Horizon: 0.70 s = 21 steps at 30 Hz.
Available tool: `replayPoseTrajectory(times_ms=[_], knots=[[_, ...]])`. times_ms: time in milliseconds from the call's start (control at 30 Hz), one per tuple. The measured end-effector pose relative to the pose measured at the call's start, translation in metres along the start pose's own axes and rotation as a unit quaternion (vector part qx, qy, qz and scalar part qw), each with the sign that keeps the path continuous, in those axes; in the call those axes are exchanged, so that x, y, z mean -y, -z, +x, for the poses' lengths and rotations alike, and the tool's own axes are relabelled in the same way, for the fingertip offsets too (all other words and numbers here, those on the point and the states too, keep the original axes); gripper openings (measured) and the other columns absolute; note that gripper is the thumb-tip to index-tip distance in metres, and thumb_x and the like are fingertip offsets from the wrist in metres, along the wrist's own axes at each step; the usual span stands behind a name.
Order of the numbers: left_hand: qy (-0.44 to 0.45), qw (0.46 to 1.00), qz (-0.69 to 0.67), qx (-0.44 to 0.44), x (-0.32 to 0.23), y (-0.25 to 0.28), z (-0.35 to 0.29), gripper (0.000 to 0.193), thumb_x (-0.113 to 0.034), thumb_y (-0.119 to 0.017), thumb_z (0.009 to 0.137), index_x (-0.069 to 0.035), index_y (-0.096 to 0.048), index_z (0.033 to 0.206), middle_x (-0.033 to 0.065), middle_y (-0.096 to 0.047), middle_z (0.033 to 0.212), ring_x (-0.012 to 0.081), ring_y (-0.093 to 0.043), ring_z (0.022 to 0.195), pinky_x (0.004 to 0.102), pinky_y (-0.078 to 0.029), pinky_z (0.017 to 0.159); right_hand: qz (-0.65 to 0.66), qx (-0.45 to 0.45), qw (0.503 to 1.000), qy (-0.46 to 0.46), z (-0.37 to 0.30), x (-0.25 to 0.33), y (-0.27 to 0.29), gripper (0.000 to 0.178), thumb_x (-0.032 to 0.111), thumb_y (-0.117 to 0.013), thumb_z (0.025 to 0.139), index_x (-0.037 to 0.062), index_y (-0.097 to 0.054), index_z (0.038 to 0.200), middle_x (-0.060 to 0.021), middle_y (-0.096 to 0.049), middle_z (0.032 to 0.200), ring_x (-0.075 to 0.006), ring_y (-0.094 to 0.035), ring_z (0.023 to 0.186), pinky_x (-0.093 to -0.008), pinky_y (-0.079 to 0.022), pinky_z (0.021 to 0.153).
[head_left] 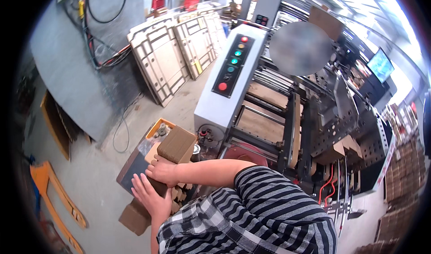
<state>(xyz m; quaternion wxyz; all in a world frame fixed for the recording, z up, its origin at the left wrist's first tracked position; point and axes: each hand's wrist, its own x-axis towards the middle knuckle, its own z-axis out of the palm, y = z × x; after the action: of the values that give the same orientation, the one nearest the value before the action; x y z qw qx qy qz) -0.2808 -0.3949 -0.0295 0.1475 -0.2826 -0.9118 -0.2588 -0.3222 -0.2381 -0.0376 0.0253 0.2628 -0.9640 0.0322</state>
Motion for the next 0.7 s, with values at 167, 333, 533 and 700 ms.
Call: replayPoseTrajectory(times_ms=[167, 333, 533, 700], knots=[[-0.318, 0.917, -0.175, -0.167, -0.016, 0.016, 0.018, 0.078, -0.011, -0.070, 0.072, -0.002, -0.031, 0.139, 0.0226, -0.030, 0.143, 0.0455, -0.031, 0.131, 0.0561, -0.026, 0.107, 0.079, -0.147, 0.976, -0.136, -0.034, -0.033, 0.051, 0.073, 0.024, -0.079, 0.046, -0.0004, -0.049, 0.108, -0.0159, -0.058, 0.100, -0.0321, -0.055, 0.100, -0.0430, -0.036, 0.095], [-0.338, 0.896, -0.202, -0.203, -0.028, 0.007, 0.025, 0.071, -0.008, -0.066, 0.074, -0.001, -0.035, 0.137, 0.0211, -0.034, 0.142, 0.0426, -0.032, 0.131, 0.0538, -0.025, 0.108, 0.392, -0.307, 0.823, -0.273, -0.107, -0.059, 0.130, 0.081, 0.020, -0.082, 0.041, 0.0023, -0.049, 0.112, -0.0198, -0.058, 0.105, -0.0343, -0.056, 0.104, -0.0415, -0.044, 0.090], [-0.148, 0.929, -0.334, -0.063, -0.073, 0.003, 0.039, 0.077, -0.022, -0.063, 0.082, 0.002, -0.023, 0.142, 0.0188, -0.028, 0.146, 0.0323, -0.027, 0.136, 0.0437, -0.018, 0.112, 0.613, -0.526, 0.539, -0.238, -0.222, -0.050, 0.138, 0.081, 0.006, -0.078, 0.051, 0.0021, -0.044, 0.124, -0.0092, -0.057, 0.111, -0.0212, -0.055, 0.106, -0.0344, -0.044, 0.092], [-0.066, 0.745, -0.645, 0.156, -0.098, -0.045, 0.047, 0.087, -0.046, -0.068, 0.081, 0.001, -0.026, 0.140, 0.0135, -0.037, 0.140, 0.0251, -0.035, 0.130, 0.0382, -0.026, 0.108, 0.650, -0.633, 0.389, -0.161, -0.293, -0.011, 0.131, 0.071, 0.002, -0.070, 0.060, 0.0007, -0.045, 0.126, -0.0090, -0.057, 0.114, -0.0197, -0.054, 0.107, -0.0348, -0.044, 0.094]])
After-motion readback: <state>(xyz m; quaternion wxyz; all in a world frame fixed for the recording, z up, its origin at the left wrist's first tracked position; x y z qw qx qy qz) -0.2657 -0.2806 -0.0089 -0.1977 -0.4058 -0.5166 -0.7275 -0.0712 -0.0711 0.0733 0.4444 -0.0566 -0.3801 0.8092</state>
